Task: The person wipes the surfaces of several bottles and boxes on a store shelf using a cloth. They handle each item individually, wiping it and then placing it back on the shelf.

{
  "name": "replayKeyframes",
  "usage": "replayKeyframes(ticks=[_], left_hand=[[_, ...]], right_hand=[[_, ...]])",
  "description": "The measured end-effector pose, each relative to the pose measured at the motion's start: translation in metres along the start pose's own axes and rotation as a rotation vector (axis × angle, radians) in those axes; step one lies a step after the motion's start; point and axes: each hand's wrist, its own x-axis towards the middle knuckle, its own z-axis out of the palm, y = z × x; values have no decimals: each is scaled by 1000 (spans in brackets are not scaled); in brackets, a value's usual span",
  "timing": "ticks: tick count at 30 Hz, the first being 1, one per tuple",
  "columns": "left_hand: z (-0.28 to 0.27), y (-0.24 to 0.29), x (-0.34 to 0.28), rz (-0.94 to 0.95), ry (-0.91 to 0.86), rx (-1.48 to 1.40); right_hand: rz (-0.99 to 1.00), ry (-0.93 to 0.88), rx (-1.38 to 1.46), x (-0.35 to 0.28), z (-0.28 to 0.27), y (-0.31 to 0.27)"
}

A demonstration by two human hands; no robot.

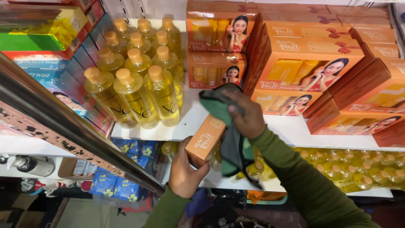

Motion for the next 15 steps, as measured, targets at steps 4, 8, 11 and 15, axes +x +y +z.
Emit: replayKeyframes(ticks=[4, 8, 11, 15], left_hand=[[1, 10, 0, 123, 50, 19], [5, -5, 3, 54, 10, -86], [7, -23, 1, 661, 69, 69], [3, 0, -4, 134, -11, 56]], right_hand=[[-170, 74, -227, -5, 9, -10], [-338, -79, -195, -41, 32, -58], [-378, -163, -105, -43, 32, -48], [-205, -41, -208, -11, 8, -11]])
